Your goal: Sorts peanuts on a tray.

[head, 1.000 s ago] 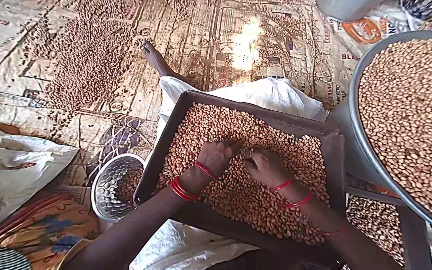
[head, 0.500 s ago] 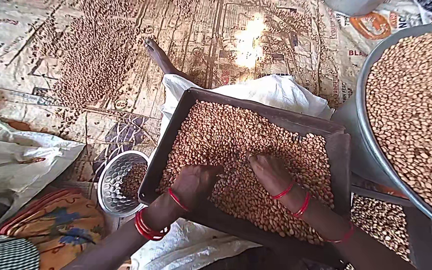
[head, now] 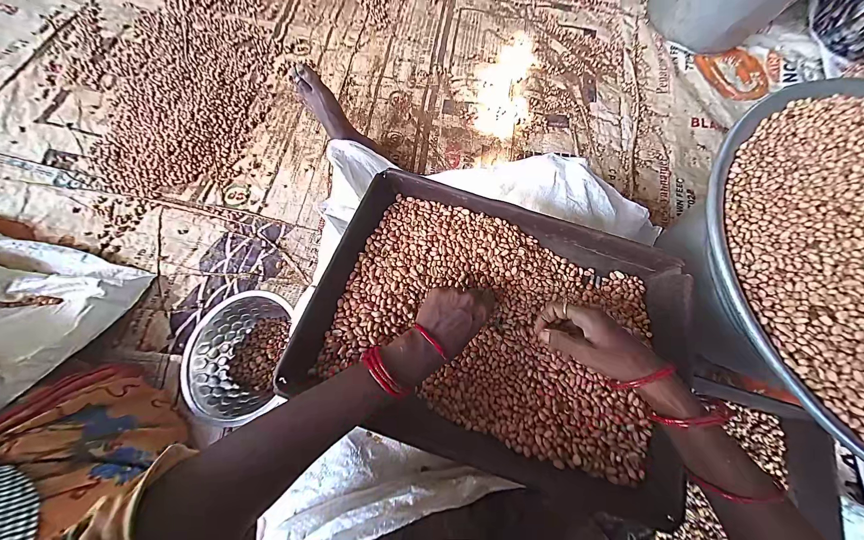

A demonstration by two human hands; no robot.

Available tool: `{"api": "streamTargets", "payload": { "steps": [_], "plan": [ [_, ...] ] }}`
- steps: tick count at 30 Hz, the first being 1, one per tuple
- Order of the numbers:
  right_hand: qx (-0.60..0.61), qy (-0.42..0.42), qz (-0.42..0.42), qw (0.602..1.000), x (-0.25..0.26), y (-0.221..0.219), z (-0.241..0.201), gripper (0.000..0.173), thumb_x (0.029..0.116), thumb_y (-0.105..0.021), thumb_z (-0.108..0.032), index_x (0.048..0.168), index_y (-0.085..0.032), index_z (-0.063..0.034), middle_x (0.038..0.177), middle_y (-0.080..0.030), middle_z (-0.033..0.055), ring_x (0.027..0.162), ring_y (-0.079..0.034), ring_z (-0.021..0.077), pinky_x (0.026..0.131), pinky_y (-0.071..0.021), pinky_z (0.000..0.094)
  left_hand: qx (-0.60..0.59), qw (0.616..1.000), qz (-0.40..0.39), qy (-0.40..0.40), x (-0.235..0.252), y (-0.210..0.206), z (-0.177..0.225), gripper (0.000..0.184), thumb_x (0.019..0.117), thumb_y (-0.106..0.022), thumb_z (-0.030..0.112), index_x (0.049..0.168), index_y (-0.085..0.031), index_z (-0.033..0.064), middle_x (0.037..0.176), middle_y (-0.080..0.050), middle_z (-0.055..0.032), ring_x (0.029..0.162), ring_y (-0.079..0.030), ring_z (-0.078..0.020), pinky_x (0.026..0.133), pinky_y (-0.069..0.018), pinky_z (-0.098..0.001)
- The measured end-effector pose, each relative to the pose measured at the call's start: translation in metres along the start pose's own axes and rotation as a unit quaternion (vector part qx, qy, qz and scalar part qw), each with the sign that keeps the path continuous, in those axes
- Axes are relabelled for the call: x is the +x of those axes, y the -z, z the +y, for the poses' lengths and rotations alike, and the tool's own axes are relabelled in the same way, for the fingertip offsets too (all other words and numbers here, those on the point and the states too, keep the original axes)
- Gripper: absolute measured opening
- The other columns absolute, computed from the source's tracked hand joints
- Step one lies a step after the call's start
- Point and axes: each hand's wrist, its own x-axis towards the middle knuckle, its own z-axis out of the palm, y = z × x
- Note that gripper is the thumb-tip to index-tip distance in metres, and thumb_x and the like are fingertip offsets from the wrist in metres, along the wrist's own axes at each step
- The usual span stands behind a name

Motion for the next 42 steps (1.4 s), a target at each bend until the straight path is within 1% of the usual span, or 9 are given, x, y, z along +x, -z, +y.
{"api": "streamTargets", "payload": {
  "steps": [5, 9, 12, 18, 22, 24, 28, 33, 42],
  "plan": [
    [-0.266, -0.049, -0.033, 0.962, -0.001, 0.001, -0.025, 0.027, 0.102, -0.05, 0.0, 0.115, -0.073, 0.0022, 0.112, -0.071, 0.0254, 0.108, -0.067, 0.0418, 0.099, -0.0473, 0.054, -0.127, 0.982, 0.131, -0.045, -0.006, -0.017, -0.024, 0.02, 0.1008, -0.056, 0.008, 0.109, -0.07, -0.0024, 0.086, -0.071, -0.0223, 0.079, -0.072, -0.0417, 0.067, -0.0548, -0.0574],
    [-0.21, 0.108, 0.053, 0.97, 0.0, -0.004, -0.042, 0.021, 0.0974, -0.056, 0.002, 0.098, -0.076, -0.0012, 0.089, -0.073, 0.015, 0.08, -0.071, 0.0284, 0.077, -0.0571, 0.0435, -0.489, 0.859, 0.149, -0.015, -0.019, -0.017, -0.039, 0.027, 0.1001, -0.04, 0.011, 0.101, -0.065, 0.0018, 0.069, -0.055, 0.006, 0.057, -0.048, 0.0007, 0.056, -0.0408, -0.018],
    [-0.132, 0.231, 0.028, 0.964, 0.016, -0.024, -0.074, 0.019, 0.0954, -0.063, -0.005, 0.108, -0.077, -0.0077, 0.106, -0.075, 0.0072, 0.091, -0.073, 0.0155, 0.081, -0.0594, 0.0291, -0.692, 0.719, -0.001, 0.068, -0.036, -0.015, -0.034, 0.045, 0.1116, -0.018, 0.019, 0.097, -0.06, 0.0089, 0.068, -0.064, 0.008, 0.053, -0.053, 0.0036, 0.049, -0.041, -0.0125],
    [-0.22, 0.139, -0.045, 0.965, 0.058, -0.065, -0.065, 0.029, 0.0975, -0.062, -0.003, 0.124, -0.072, -0.0041, 0.131, -0.066, 0.0169, 0.125, -0.06, 0.0354, 0.105, -0.0462, 0.0482, -0.739, 0.67, -0.058, 0.027, -0.076, -0.022, -0.065, 0.047, 0.1004, -0.018, 0.017, 0.073, -0.056, 0.0209, 0.063, -0.06, 0.0105, 0.044, -0.041, 0.0072, 0.039, -0.0294, -0.0101],
    [-0.236, 0.174, -0.16, 0.943, 0.006, -0.09, -0.039, 0.036, 0.0969, -0.06, -0.002, 0.132, -0.068, -0.0066, 0.149, -0.056, 0.0148, 0.143, -0.045, 0.0401, 0.114, -0.039, 0.0556, -0.683, 0.72, 0.07, 0.096, -0.091, -0.02, -0.08, 0.044, 0.1071, -0.026, 0.016, 0.074, -0.054, 0.0209, 0.053, -0.042, 0.0151, 0.043, -0.032, 0.005, 0.041, -0.0246, -0.0126],
    [-0.206, 0.188, -0.16, 0.947, -0.023, -0.062, -0.032, 0.024, 0.0987, -0.058, -0.003, 0.116, -0.075, -0.0044, 0.129, -0.069, 0.0157, 0.124, -0.063, 0.0368, 0.104, -0.0493, 0.0515, -0.623, 0.772, 0.113, 0.06, -0.093, -0.027, -0.096, 0.035, 0.1059, -0.033, 0.017, 0.084, -0.059, 0.0213, 0.054, -0.039, 0.0186, 0.044, -0.031, 0.0072, 0.043, -0.0262, -0.0108],
    [-0.256, 0.143, 0.119, 0.948, -0.015, -0.024, -0.02, 0.014, 0.0934, -0.062, -0.002, 0.094, -0.076, 0.0024, 0.092, -0.074, 0.0199, 0.083, -0.073, 0.0375, 0.075, -0.0574, 0.051, -0.507, 0.849, 0.149, 0.02, -0.081, -0.024, -0.094, 0.022, 0.1019, -0.044, 0.009, 0.101, -0.066, 0.0088, 0.064, -0.049, 0.0144, 0.052, -0.041, 0.008, 0.05, -0.0354, -0.0106],
    [-0.429, 0.059, 0.157, 0.887, 0.021, -0.064, -0.019, 0.015, 0.0925, -0.058, 0.008, 0.098, -0.072, 0.0126, 0.096, -0.07, 0.0298, 0.084, -0.073, 0.0452, 0.067, -0.0583, 0.052, -0.227, 0.964, 0.141, 0.001, -0.049, -0.008, -0.058, 0.021, 0.1021, -0.058, 0.013, 0.11, -0.073, 0.0002, 0.084, -0.071, -0.0201, 0.078, -0.069, -0.0385, 0.073, -0.0531, -0.0598],
    [-0.406, -0.036, 0.049, 0.912, 0.019, -0.059, -0.029, 0.025, 0.1, -0.053, -0.002, 0.115, -0.067, 0.0115, 0.105, -0.069, 0.0306, 0.098, -0.07, 0.0465, 0.08, -0.0557, 0.0536, -0.016, 0.991, 0.129, -0.003, -0.023, -0.021, -0.042, 0.024, 0.1011, -0.056, 0.004, 0.118, -0.073, 0.0057, 0.097, -0.074, -0.0206, 0.082, -0.073, -0.0423, 0.063, -0.055, -0.0567]
  ]
}}
